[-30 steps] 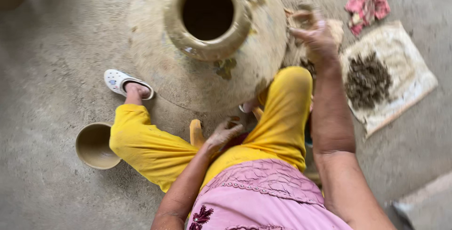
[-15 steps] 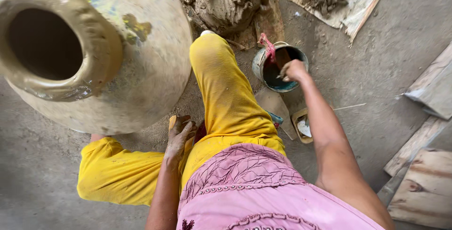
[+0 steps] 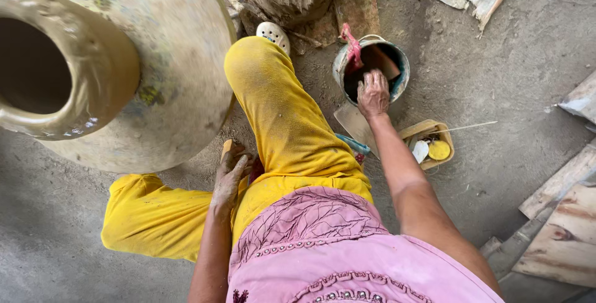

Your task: The person shapes and smooths the neck and interior of a large clay pot by hand and with a cloth while sitting at a pottery wheel.

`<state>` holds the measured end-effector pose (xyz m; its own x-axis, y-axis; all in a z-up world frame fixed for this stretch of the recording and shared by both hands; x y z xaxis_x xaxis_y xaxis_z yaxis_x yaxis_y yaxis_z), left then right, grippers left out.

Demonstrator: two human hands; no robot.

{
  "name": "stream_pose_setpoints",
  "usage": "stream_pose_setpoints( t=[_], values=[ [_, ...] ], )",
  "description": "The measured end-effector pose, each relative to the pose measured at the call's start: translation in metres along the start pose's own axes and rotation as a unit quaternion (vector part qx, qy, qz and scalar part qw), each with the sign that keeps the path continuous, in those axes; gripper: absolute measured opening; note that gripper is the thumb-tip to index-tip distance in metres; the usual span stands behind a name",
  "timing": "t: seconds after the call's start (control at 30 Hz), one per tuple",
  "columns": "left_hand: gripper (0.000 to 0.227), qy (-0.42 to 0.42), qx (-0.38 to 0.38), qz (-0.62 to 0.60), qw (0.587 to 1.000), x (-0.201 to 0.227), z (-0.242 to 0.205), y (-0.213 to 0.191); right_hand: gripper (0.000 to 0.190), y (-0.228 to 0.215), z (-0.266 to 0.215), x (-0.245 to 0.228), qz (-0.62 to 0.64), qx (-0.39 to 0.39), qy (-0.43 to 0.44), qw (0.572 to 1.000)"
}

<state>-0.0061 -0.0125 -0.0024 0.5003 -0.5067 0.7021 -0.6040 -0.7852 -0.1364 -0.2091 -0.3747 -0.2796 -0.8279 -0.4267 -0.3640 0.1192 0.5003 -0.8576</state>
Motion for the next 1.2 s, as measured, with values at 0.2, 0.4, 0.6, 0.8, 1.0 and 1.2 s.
stream_pose_setpoints(
  t=[0.2,0.4,0.6,0.8,1.0,1.2],
  values=[
    [0.044,0.002,-0.018,-0.010,1.000,0.002,0.005,0.000,0.074,-0.016,-0.077,0.016,-0.020,0.061,-0.081,0.995],
    [0.047,0.017,-0.001,-0.053,0.998,-0.005,0.006,-0.014,0.072,-0.044,-0.140,0.066,-0.200,-0.025,-0.138,0.970],
    [0.046,-0.007,0.000,-0.004,1.000,-0.014,0.003,-0.011,0.031,-0.064,-0.016,0.025,0.038,0.222,-0.130,0.966],
    [0.046,0.021,-0.002,0.006,1.000,-0.017,-0.003,-0.009,0.045,-0.061,0.123,-0.095,-0.073,0.022,-0.034,0.996],
    [0.050,0.009,0.033,-0.027,0.999,-0.019,-0.011,-0.025,0.032,-0.097,0.112,-0.093,0.374,-0.133,0.144,0.906],
    [0.049,-0.007,0.000,0.004,1.000,-0.010,0.001,-0.018,0.024,-0.170,0.030,-0.019,0.646,-0.194,-0.087,0.733]
  ],
)
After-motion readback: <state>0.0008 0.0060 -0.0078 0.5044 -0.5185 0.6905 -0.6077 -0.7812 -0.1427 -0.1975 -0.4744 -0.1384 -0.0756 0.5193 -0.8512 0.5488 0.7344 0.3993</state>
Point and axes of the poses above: each hand's wrist, its own z-axis towards the middle knuckle, its own y-axis out of the palm, x = y × z, the point moved 1 cm from there along z, towards the middle knuckle, and after that the axes turned 8 degrees about y, right-handed, at the moved point
